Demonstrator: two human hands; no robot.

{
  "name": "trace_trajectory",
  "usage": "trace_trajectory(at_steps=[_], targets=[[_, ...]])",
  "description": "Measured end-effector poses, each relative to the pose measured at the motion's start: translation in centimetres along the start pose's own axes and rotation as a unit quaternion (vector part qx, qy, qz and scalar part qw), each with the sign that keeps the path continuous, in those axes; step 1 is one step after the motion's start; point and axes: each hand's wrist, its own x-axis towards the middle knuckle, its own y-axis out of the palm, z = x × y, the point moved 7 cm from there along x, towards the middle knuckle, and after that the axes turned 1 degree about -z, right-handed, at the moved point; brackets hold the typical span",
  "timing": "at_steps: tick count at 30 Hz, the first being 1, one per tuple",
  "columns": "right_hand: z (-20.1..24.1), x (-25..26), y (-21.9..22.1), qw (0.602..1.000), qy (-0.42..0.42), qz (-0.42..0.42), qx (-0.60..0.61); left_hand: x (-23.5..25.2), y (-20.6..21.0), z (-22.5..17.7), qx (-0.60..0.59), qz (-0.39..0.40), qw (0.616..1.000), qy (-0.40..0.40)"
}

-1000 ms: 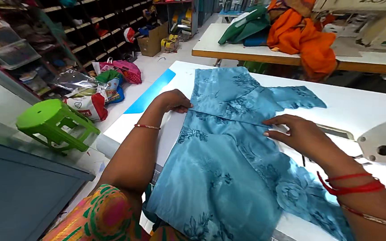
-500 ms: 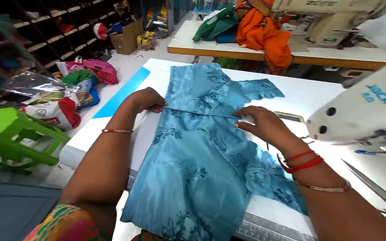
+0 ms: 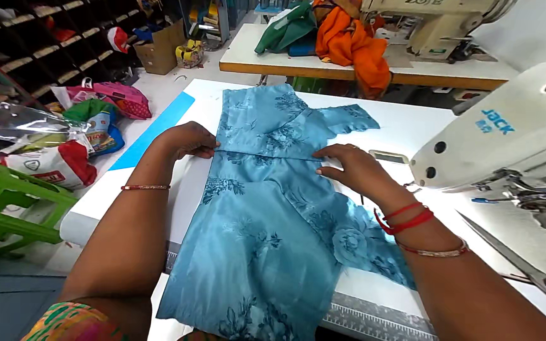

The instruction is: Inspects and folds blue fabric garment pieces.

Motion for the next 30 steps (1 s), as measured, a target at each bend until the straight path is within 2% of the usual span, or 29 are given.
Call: trace_trajectory(at_steps=[30], targets=[[-0.42, 0.23, 0.28, 1.0, -0.009, 0.0, -0.004, -0.15, -0.13, -0.09, -0.013, -0.006, 1.0, -0.004]])
